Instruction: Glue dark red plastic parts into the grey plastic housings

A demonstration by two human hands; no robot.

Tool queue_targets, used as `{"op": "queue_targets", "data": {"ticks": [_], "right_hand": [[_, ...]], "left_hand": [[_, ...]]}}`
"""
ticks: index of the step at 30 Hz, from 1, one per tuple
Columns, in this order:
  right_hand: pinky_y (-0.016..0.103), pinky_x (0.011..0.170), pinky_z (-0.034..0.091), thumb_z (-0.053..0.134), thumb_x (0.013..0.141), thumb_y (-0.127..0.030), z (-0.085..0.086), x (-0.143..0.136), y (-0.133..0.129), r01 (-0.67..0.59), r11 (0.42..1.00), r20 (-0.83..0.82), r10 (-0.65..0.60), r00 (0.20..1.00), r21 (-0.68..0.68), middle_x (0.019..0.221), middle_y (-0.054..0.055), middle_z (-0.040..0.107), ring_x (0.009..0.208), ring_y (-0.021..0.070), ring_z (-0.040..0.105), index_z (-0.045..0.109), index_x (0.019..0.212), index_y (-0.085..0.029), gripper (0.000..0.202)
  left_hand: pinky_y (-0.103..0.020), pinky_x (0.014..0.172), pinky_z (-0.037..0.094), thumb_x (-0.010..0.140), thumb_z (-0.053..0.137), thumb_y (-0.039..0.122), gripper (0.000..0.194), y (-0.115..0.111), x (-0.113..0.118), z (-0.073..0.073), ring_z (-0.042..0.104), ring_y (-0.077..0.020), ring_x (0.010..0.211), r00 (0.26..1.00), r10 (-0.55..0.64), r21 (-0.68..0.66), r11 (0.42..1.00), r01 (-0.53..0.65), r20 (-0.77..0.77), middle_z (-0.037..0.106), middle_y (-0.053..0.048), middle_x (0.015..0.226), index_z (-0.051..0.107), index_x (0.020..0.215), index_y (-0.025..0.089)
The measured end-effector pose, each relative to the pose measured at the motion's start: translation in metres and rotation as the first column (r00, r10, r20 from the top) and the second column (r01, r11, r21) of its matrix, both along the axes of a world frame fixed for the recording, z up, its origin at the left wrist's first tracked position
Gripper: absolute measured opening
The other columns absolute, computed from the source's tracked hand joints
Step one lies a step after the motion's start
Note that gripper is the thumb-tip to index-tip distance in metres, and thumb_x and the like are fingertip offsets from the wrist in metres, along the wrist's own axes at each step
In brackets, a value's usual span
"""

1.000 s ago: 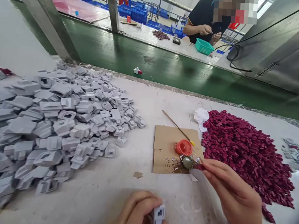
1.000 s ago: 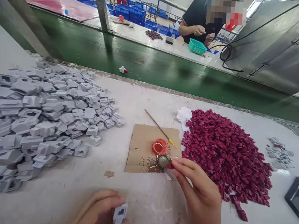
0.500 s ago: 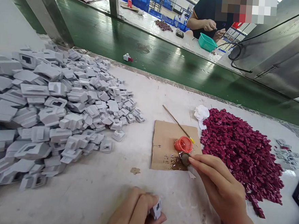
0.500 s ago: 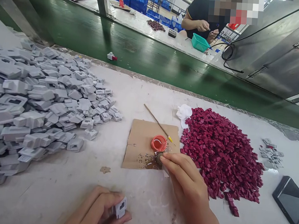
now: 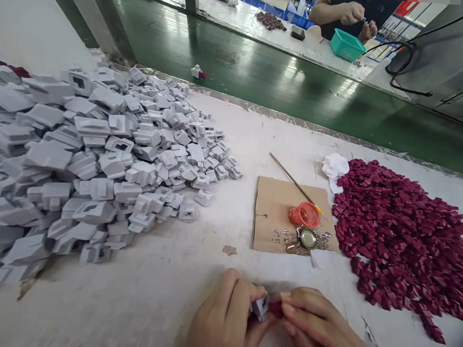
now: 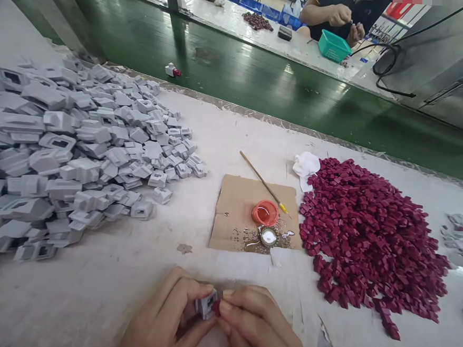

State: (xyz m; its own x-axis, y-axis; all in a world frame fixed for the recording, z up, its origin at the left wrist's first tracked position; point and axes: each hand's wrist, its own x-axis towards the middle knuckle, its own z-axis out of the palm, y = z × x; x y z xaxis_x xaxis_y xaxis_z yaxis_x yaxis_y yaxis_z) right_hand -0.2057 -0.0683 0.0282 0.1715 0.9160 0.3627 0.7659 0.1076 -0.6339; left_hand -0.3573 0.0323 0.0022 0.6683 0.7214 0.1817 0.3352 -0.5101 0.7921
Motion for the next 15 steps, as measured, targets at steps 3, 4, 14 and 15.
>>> {"op": "queue_targets", "data": {"ticks": [3, 4, 14, 15], "right_hand": [[0.023, 0.08, 0.061, 0.059, 0.087, -0.005, -0.002, -0.003, 0.002, -0.023, 1.0, -0.031, 0.023, 0.999, 0.0, 0.102, 0.008, 0.069, 0.097, 0.017, 0.068, 0.063, 0.115, -0.02, 0.032], [0.023, 0.081, 0.061, 0.06, 0.087, -0.005, -0.002, -0.004, 0.003, -0.043, 0.999, -0.042, 0.043, 0.998, -0.007, 0.103, 0.009, 0.069, 0.098, 0.0169, 0.067, 0.063, 0.115, -0.019, 0.032], [0.021, 0.082, 0.059, 0.052, 0.093, -0.008, 0.005, -0.014, 0.022, -0.125, 0.991, -0.052, 0.127, 0.99, 0.046, 0.098, 0.008, 0.069, 0.096, 0.0135, 0.066, 0.061, 0.112, -0.014, 0.021], [0.02, 0.082, 0.058, 0.049, 0.097, -0.014, 0.005, -0.013, 0.019, -0.103, 0.994, -0.009, 0.104, 0.995, 0.045, 0.101, 0.006, 0.069, 0.097, 0.0126, 0.065, 0.057, 0.118, -0.017, 0.023]], "left_hand": [[-0.022, 0.045, 0.045, 0.097, 0.046, 0.037, 0.018, 0.0, -0.001, 0.0, 0.054, -0.0138, 0.051, 1.0, -0.001, 0.003, 1.0, 0.001, 0.005, 0.054, 0.001, 0.07, 0.055, 0.089, 0.023], [-0.022, 0.046, 0.045, 0.098, 0.045, 0.036, 0.018, 0.0, -0.001, 0.0, 0.054, -0.0141, 0.052, 1.0, 0.0, 0.005, 1.0, 0.0, 0.005, 0.054, 0.001, 0.07, 0.055, 0.089, 0.023], [-0.022, 0.047, 0.047, 0.097, 0.045, 0.034, 0.017, 0.004, -0.005, 0.002, 0.062, -0.0149, 0.059, 0.997, -0.047, 0.042, 0.998, 0.049, -0.053, 0.058, 0.0, 0.074, 0.055, 0.089, 0.024], [-0.02, 0.048, 0.049, 0.097, 0.046, 0.033, 0.014, 0.008, -0.008, 0.003, 0.063, -0.0137, 0.059, 0.995, -0.079, 0.055, 0.995, 0.083, -0.059, 0.06, 0.0, 0.077, 0.055, 0.091, 0.024]]}}
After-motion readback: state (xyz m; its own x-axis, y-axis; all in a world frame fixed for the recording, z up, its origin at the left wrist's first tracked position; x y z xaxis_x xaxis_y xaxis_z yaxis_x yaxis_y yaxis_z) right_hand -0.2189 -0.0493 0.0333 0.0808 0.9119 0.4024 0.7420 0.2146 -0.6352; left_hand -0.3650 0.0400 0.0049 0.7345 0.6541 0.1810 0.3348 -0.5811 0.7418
